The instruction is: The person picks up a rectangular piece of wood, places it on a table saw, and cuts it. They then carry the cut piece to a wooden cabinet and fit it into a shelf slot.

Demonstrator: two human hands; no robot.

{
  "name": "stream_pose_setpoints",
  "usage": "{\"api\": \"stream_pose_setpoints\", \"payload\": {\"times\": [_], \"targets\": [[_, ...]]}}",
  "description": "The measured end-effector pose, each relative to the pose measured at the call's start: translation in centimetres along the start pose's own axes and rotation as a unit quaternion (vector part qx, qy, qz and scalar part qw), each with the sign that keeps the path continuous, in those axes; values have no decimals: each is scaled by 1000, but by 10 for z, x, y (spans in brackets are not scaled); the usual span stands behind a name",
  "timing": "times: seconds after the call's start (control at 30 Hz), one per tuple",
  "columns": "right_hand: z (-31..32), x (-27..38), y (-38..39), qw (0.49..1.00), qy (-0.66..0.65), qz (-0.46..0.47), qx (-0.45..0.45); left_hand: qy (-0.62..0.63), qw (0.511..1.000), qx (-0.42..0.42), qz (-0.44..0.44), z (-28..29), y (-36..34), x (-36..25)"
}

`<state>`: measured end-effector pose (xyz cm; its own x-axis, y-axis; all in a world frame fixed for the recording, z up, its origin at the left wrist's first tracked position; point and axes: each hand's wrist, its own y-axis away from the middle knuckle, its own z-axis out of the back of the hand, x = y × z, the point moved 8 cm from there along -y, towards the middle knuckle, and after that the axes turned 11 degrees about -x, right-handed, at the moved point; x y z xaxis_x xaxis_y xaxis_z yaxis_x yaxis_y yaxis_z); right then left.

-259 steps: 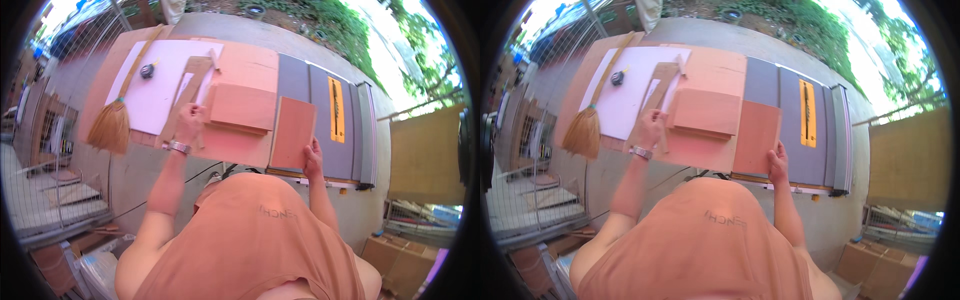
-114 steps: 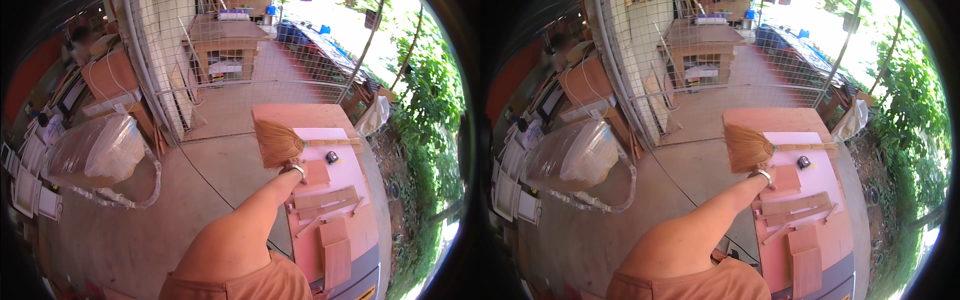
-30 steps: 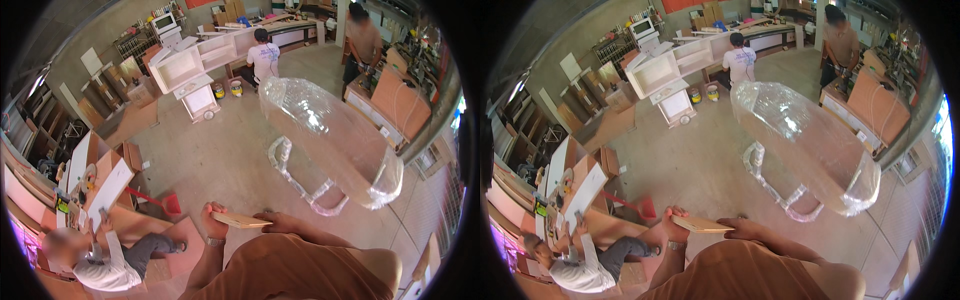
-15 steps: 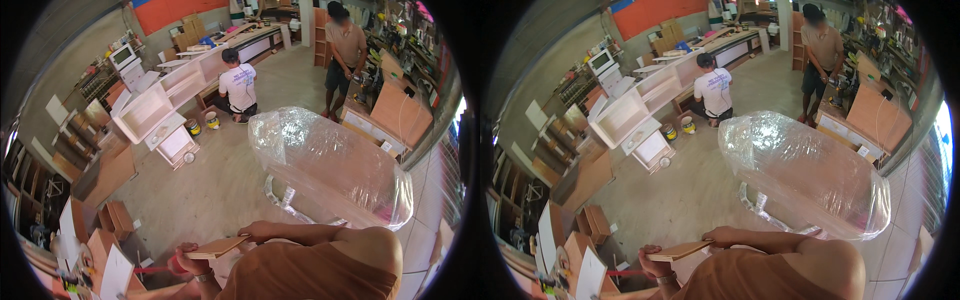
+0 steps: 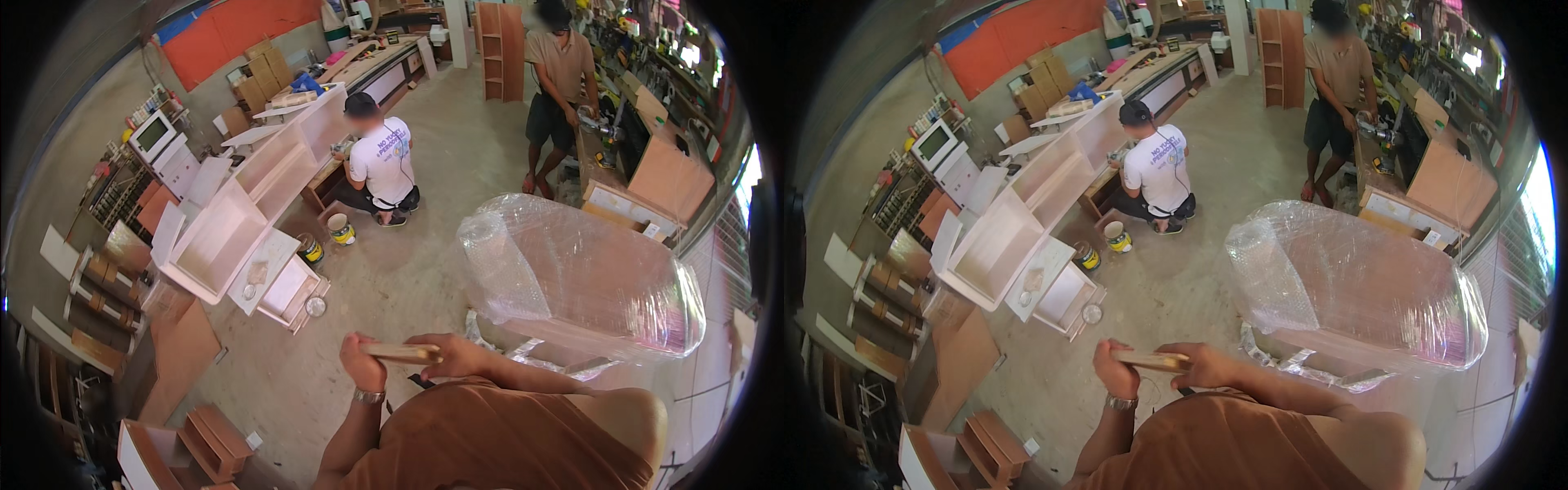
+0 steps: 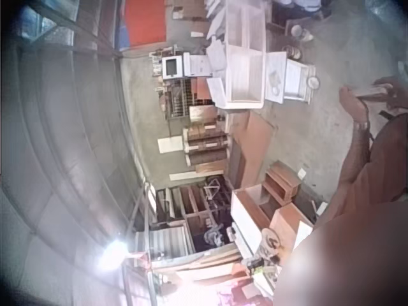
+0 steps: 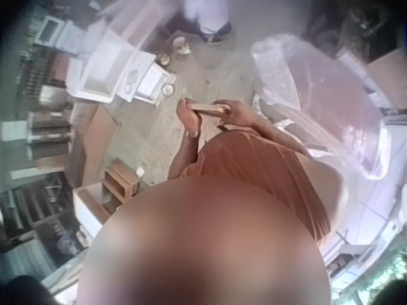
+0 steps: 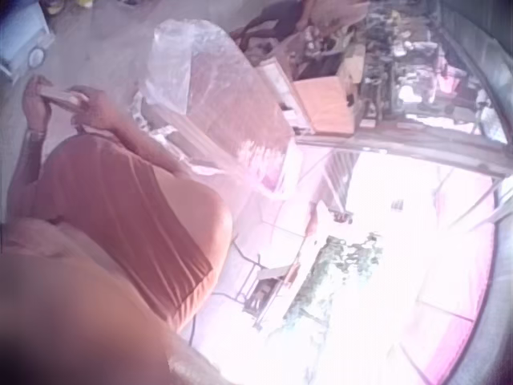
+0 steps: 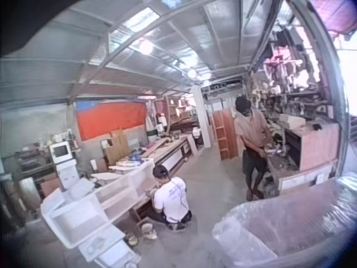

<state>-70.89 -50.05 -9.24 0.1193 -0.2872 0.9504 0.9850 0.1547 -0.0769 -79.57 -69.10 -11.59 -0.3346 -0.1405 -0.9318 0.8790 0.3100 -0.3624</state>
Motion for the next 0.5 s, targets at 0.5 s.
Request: {"api": "stream_pose_setpoints", "payload": {"times": [0.5], "targets": [[155, -121, -211, 816, -419, 71, -391, 121, 821, 510, 228, -236, -187, 101]]}}
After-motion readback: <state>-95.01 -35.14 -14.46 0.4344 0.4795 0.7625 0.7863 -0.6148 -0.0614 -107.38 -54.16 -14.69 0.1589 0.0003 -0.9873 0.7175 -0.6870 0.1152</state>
